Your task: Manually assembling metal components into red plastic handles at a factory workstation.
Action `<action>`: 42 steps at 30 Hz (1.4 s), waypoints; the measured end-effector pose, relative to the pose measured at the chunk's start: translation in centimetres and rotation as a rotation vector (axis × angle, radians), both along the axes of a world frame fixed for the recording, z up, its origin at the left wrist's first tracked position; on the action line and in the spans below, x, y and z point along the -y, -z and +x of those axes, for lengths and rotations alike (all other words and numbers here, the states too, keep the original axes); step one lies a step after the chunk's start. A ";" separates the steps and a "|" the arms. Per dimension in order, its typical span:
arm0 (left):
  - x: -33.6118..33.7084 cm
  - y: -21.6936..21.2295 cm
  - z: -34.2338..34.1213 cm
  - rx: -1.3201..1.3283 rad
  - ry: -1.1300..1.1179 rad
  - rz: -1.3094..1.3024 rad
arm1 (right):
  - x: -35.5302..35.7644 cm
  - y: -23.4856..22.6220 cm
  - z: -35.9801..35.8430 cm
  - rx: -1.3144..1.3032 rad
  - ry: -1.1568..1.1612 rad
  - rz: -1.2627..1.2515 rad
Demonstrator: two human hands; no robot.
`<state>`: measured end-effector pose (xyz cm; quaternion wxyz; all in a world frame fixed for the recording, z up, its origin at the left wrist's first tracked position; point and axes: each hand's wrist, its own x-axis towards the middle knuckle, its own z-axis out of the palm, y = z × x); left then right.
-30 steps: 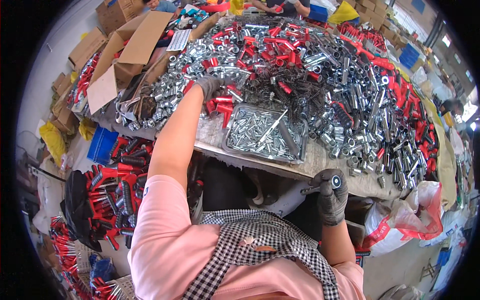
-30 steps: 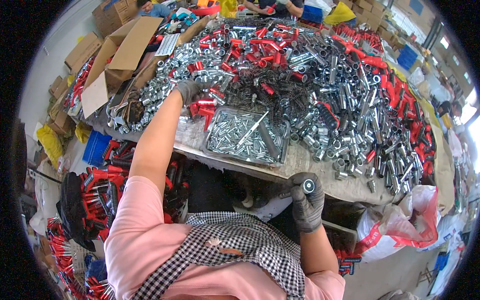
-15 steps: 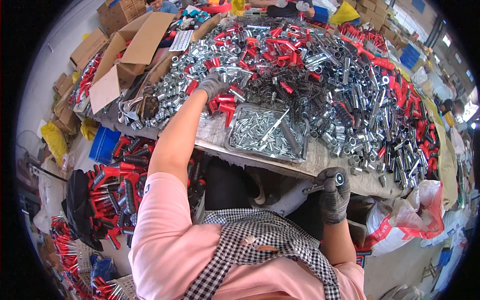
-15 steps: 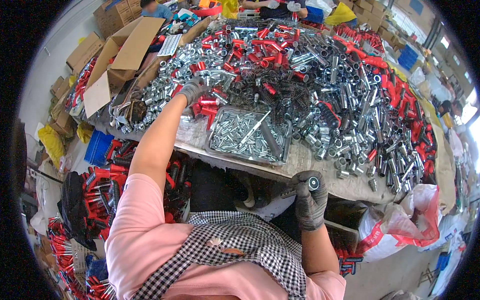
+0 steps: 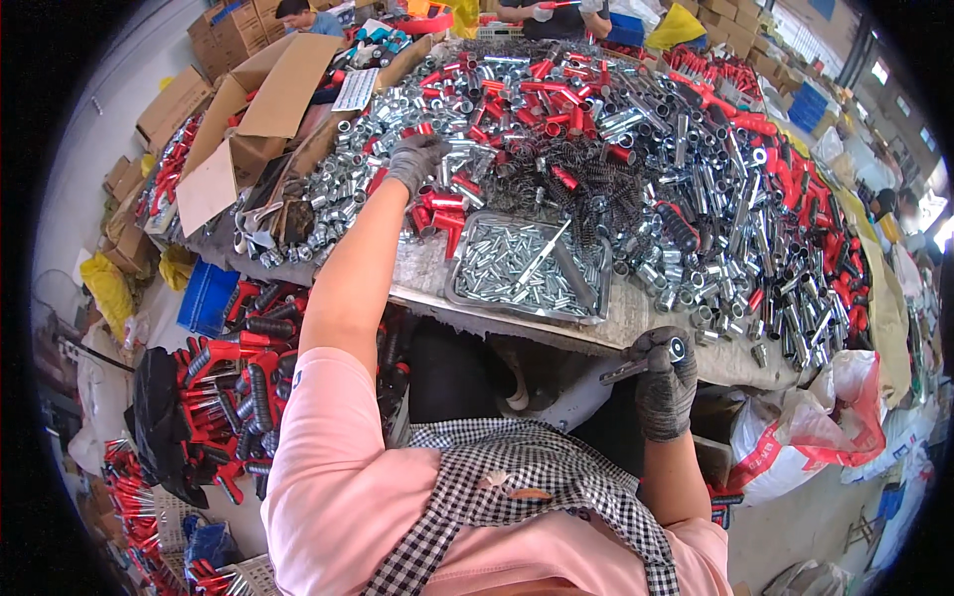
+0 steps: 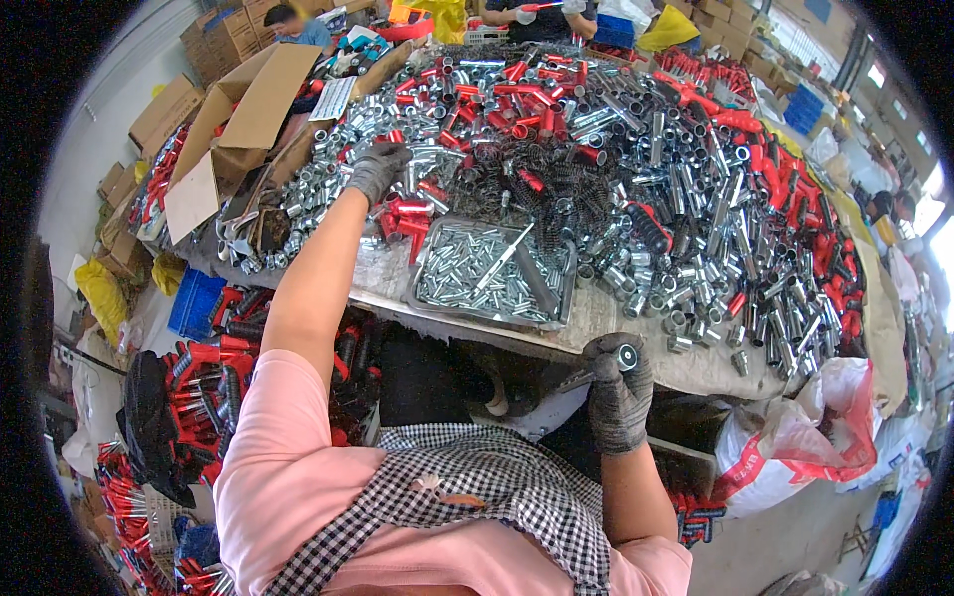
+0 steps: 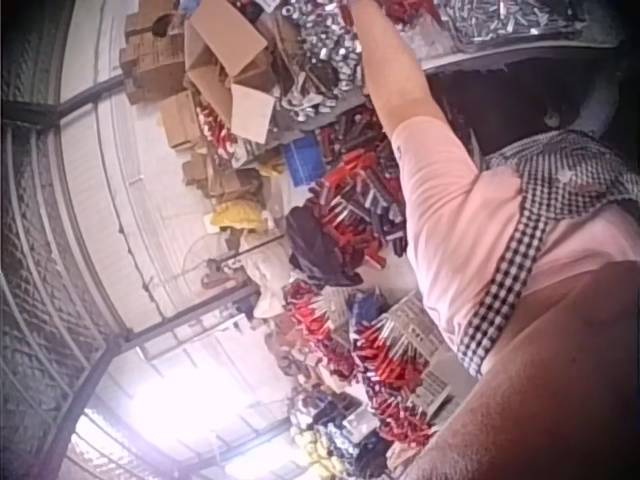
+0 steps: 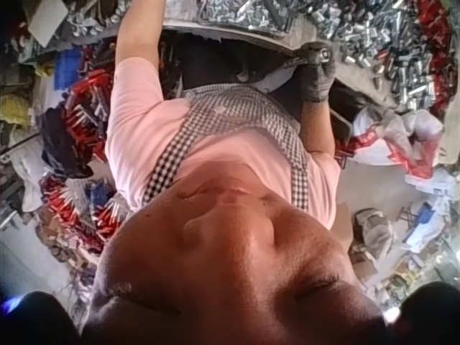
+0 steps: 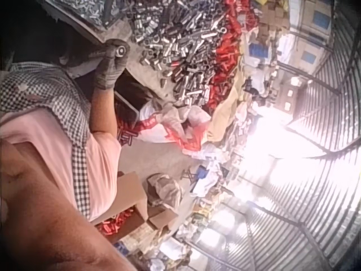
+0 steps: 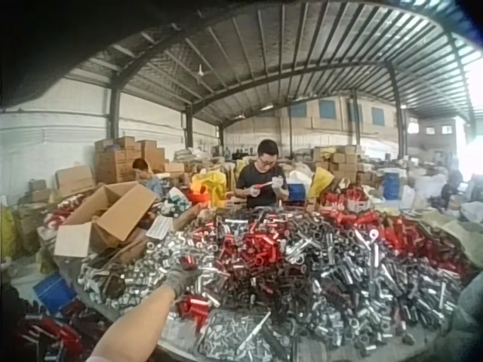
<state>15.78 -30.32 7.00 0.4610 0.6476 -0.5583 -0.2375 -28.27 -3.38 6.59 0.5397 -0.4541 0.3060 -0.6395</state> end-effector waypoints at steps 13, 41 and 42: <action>-22.5 -0.9 -19.6 0.130 0.916 -0.021 | 3.8 -1.8 -2.5 0.810 -0.401 -0.073; -25.5 0.3 -24.2 0.459 1.180 -0.198 | -1.5 -1.5 -0.6 -1.070 -0.306 -0.213; -25.1 0.5 -24.3 0.480 1.198 -0.230 | -1.5 -0.9 -0.9 -1.046 -0.299 -0.194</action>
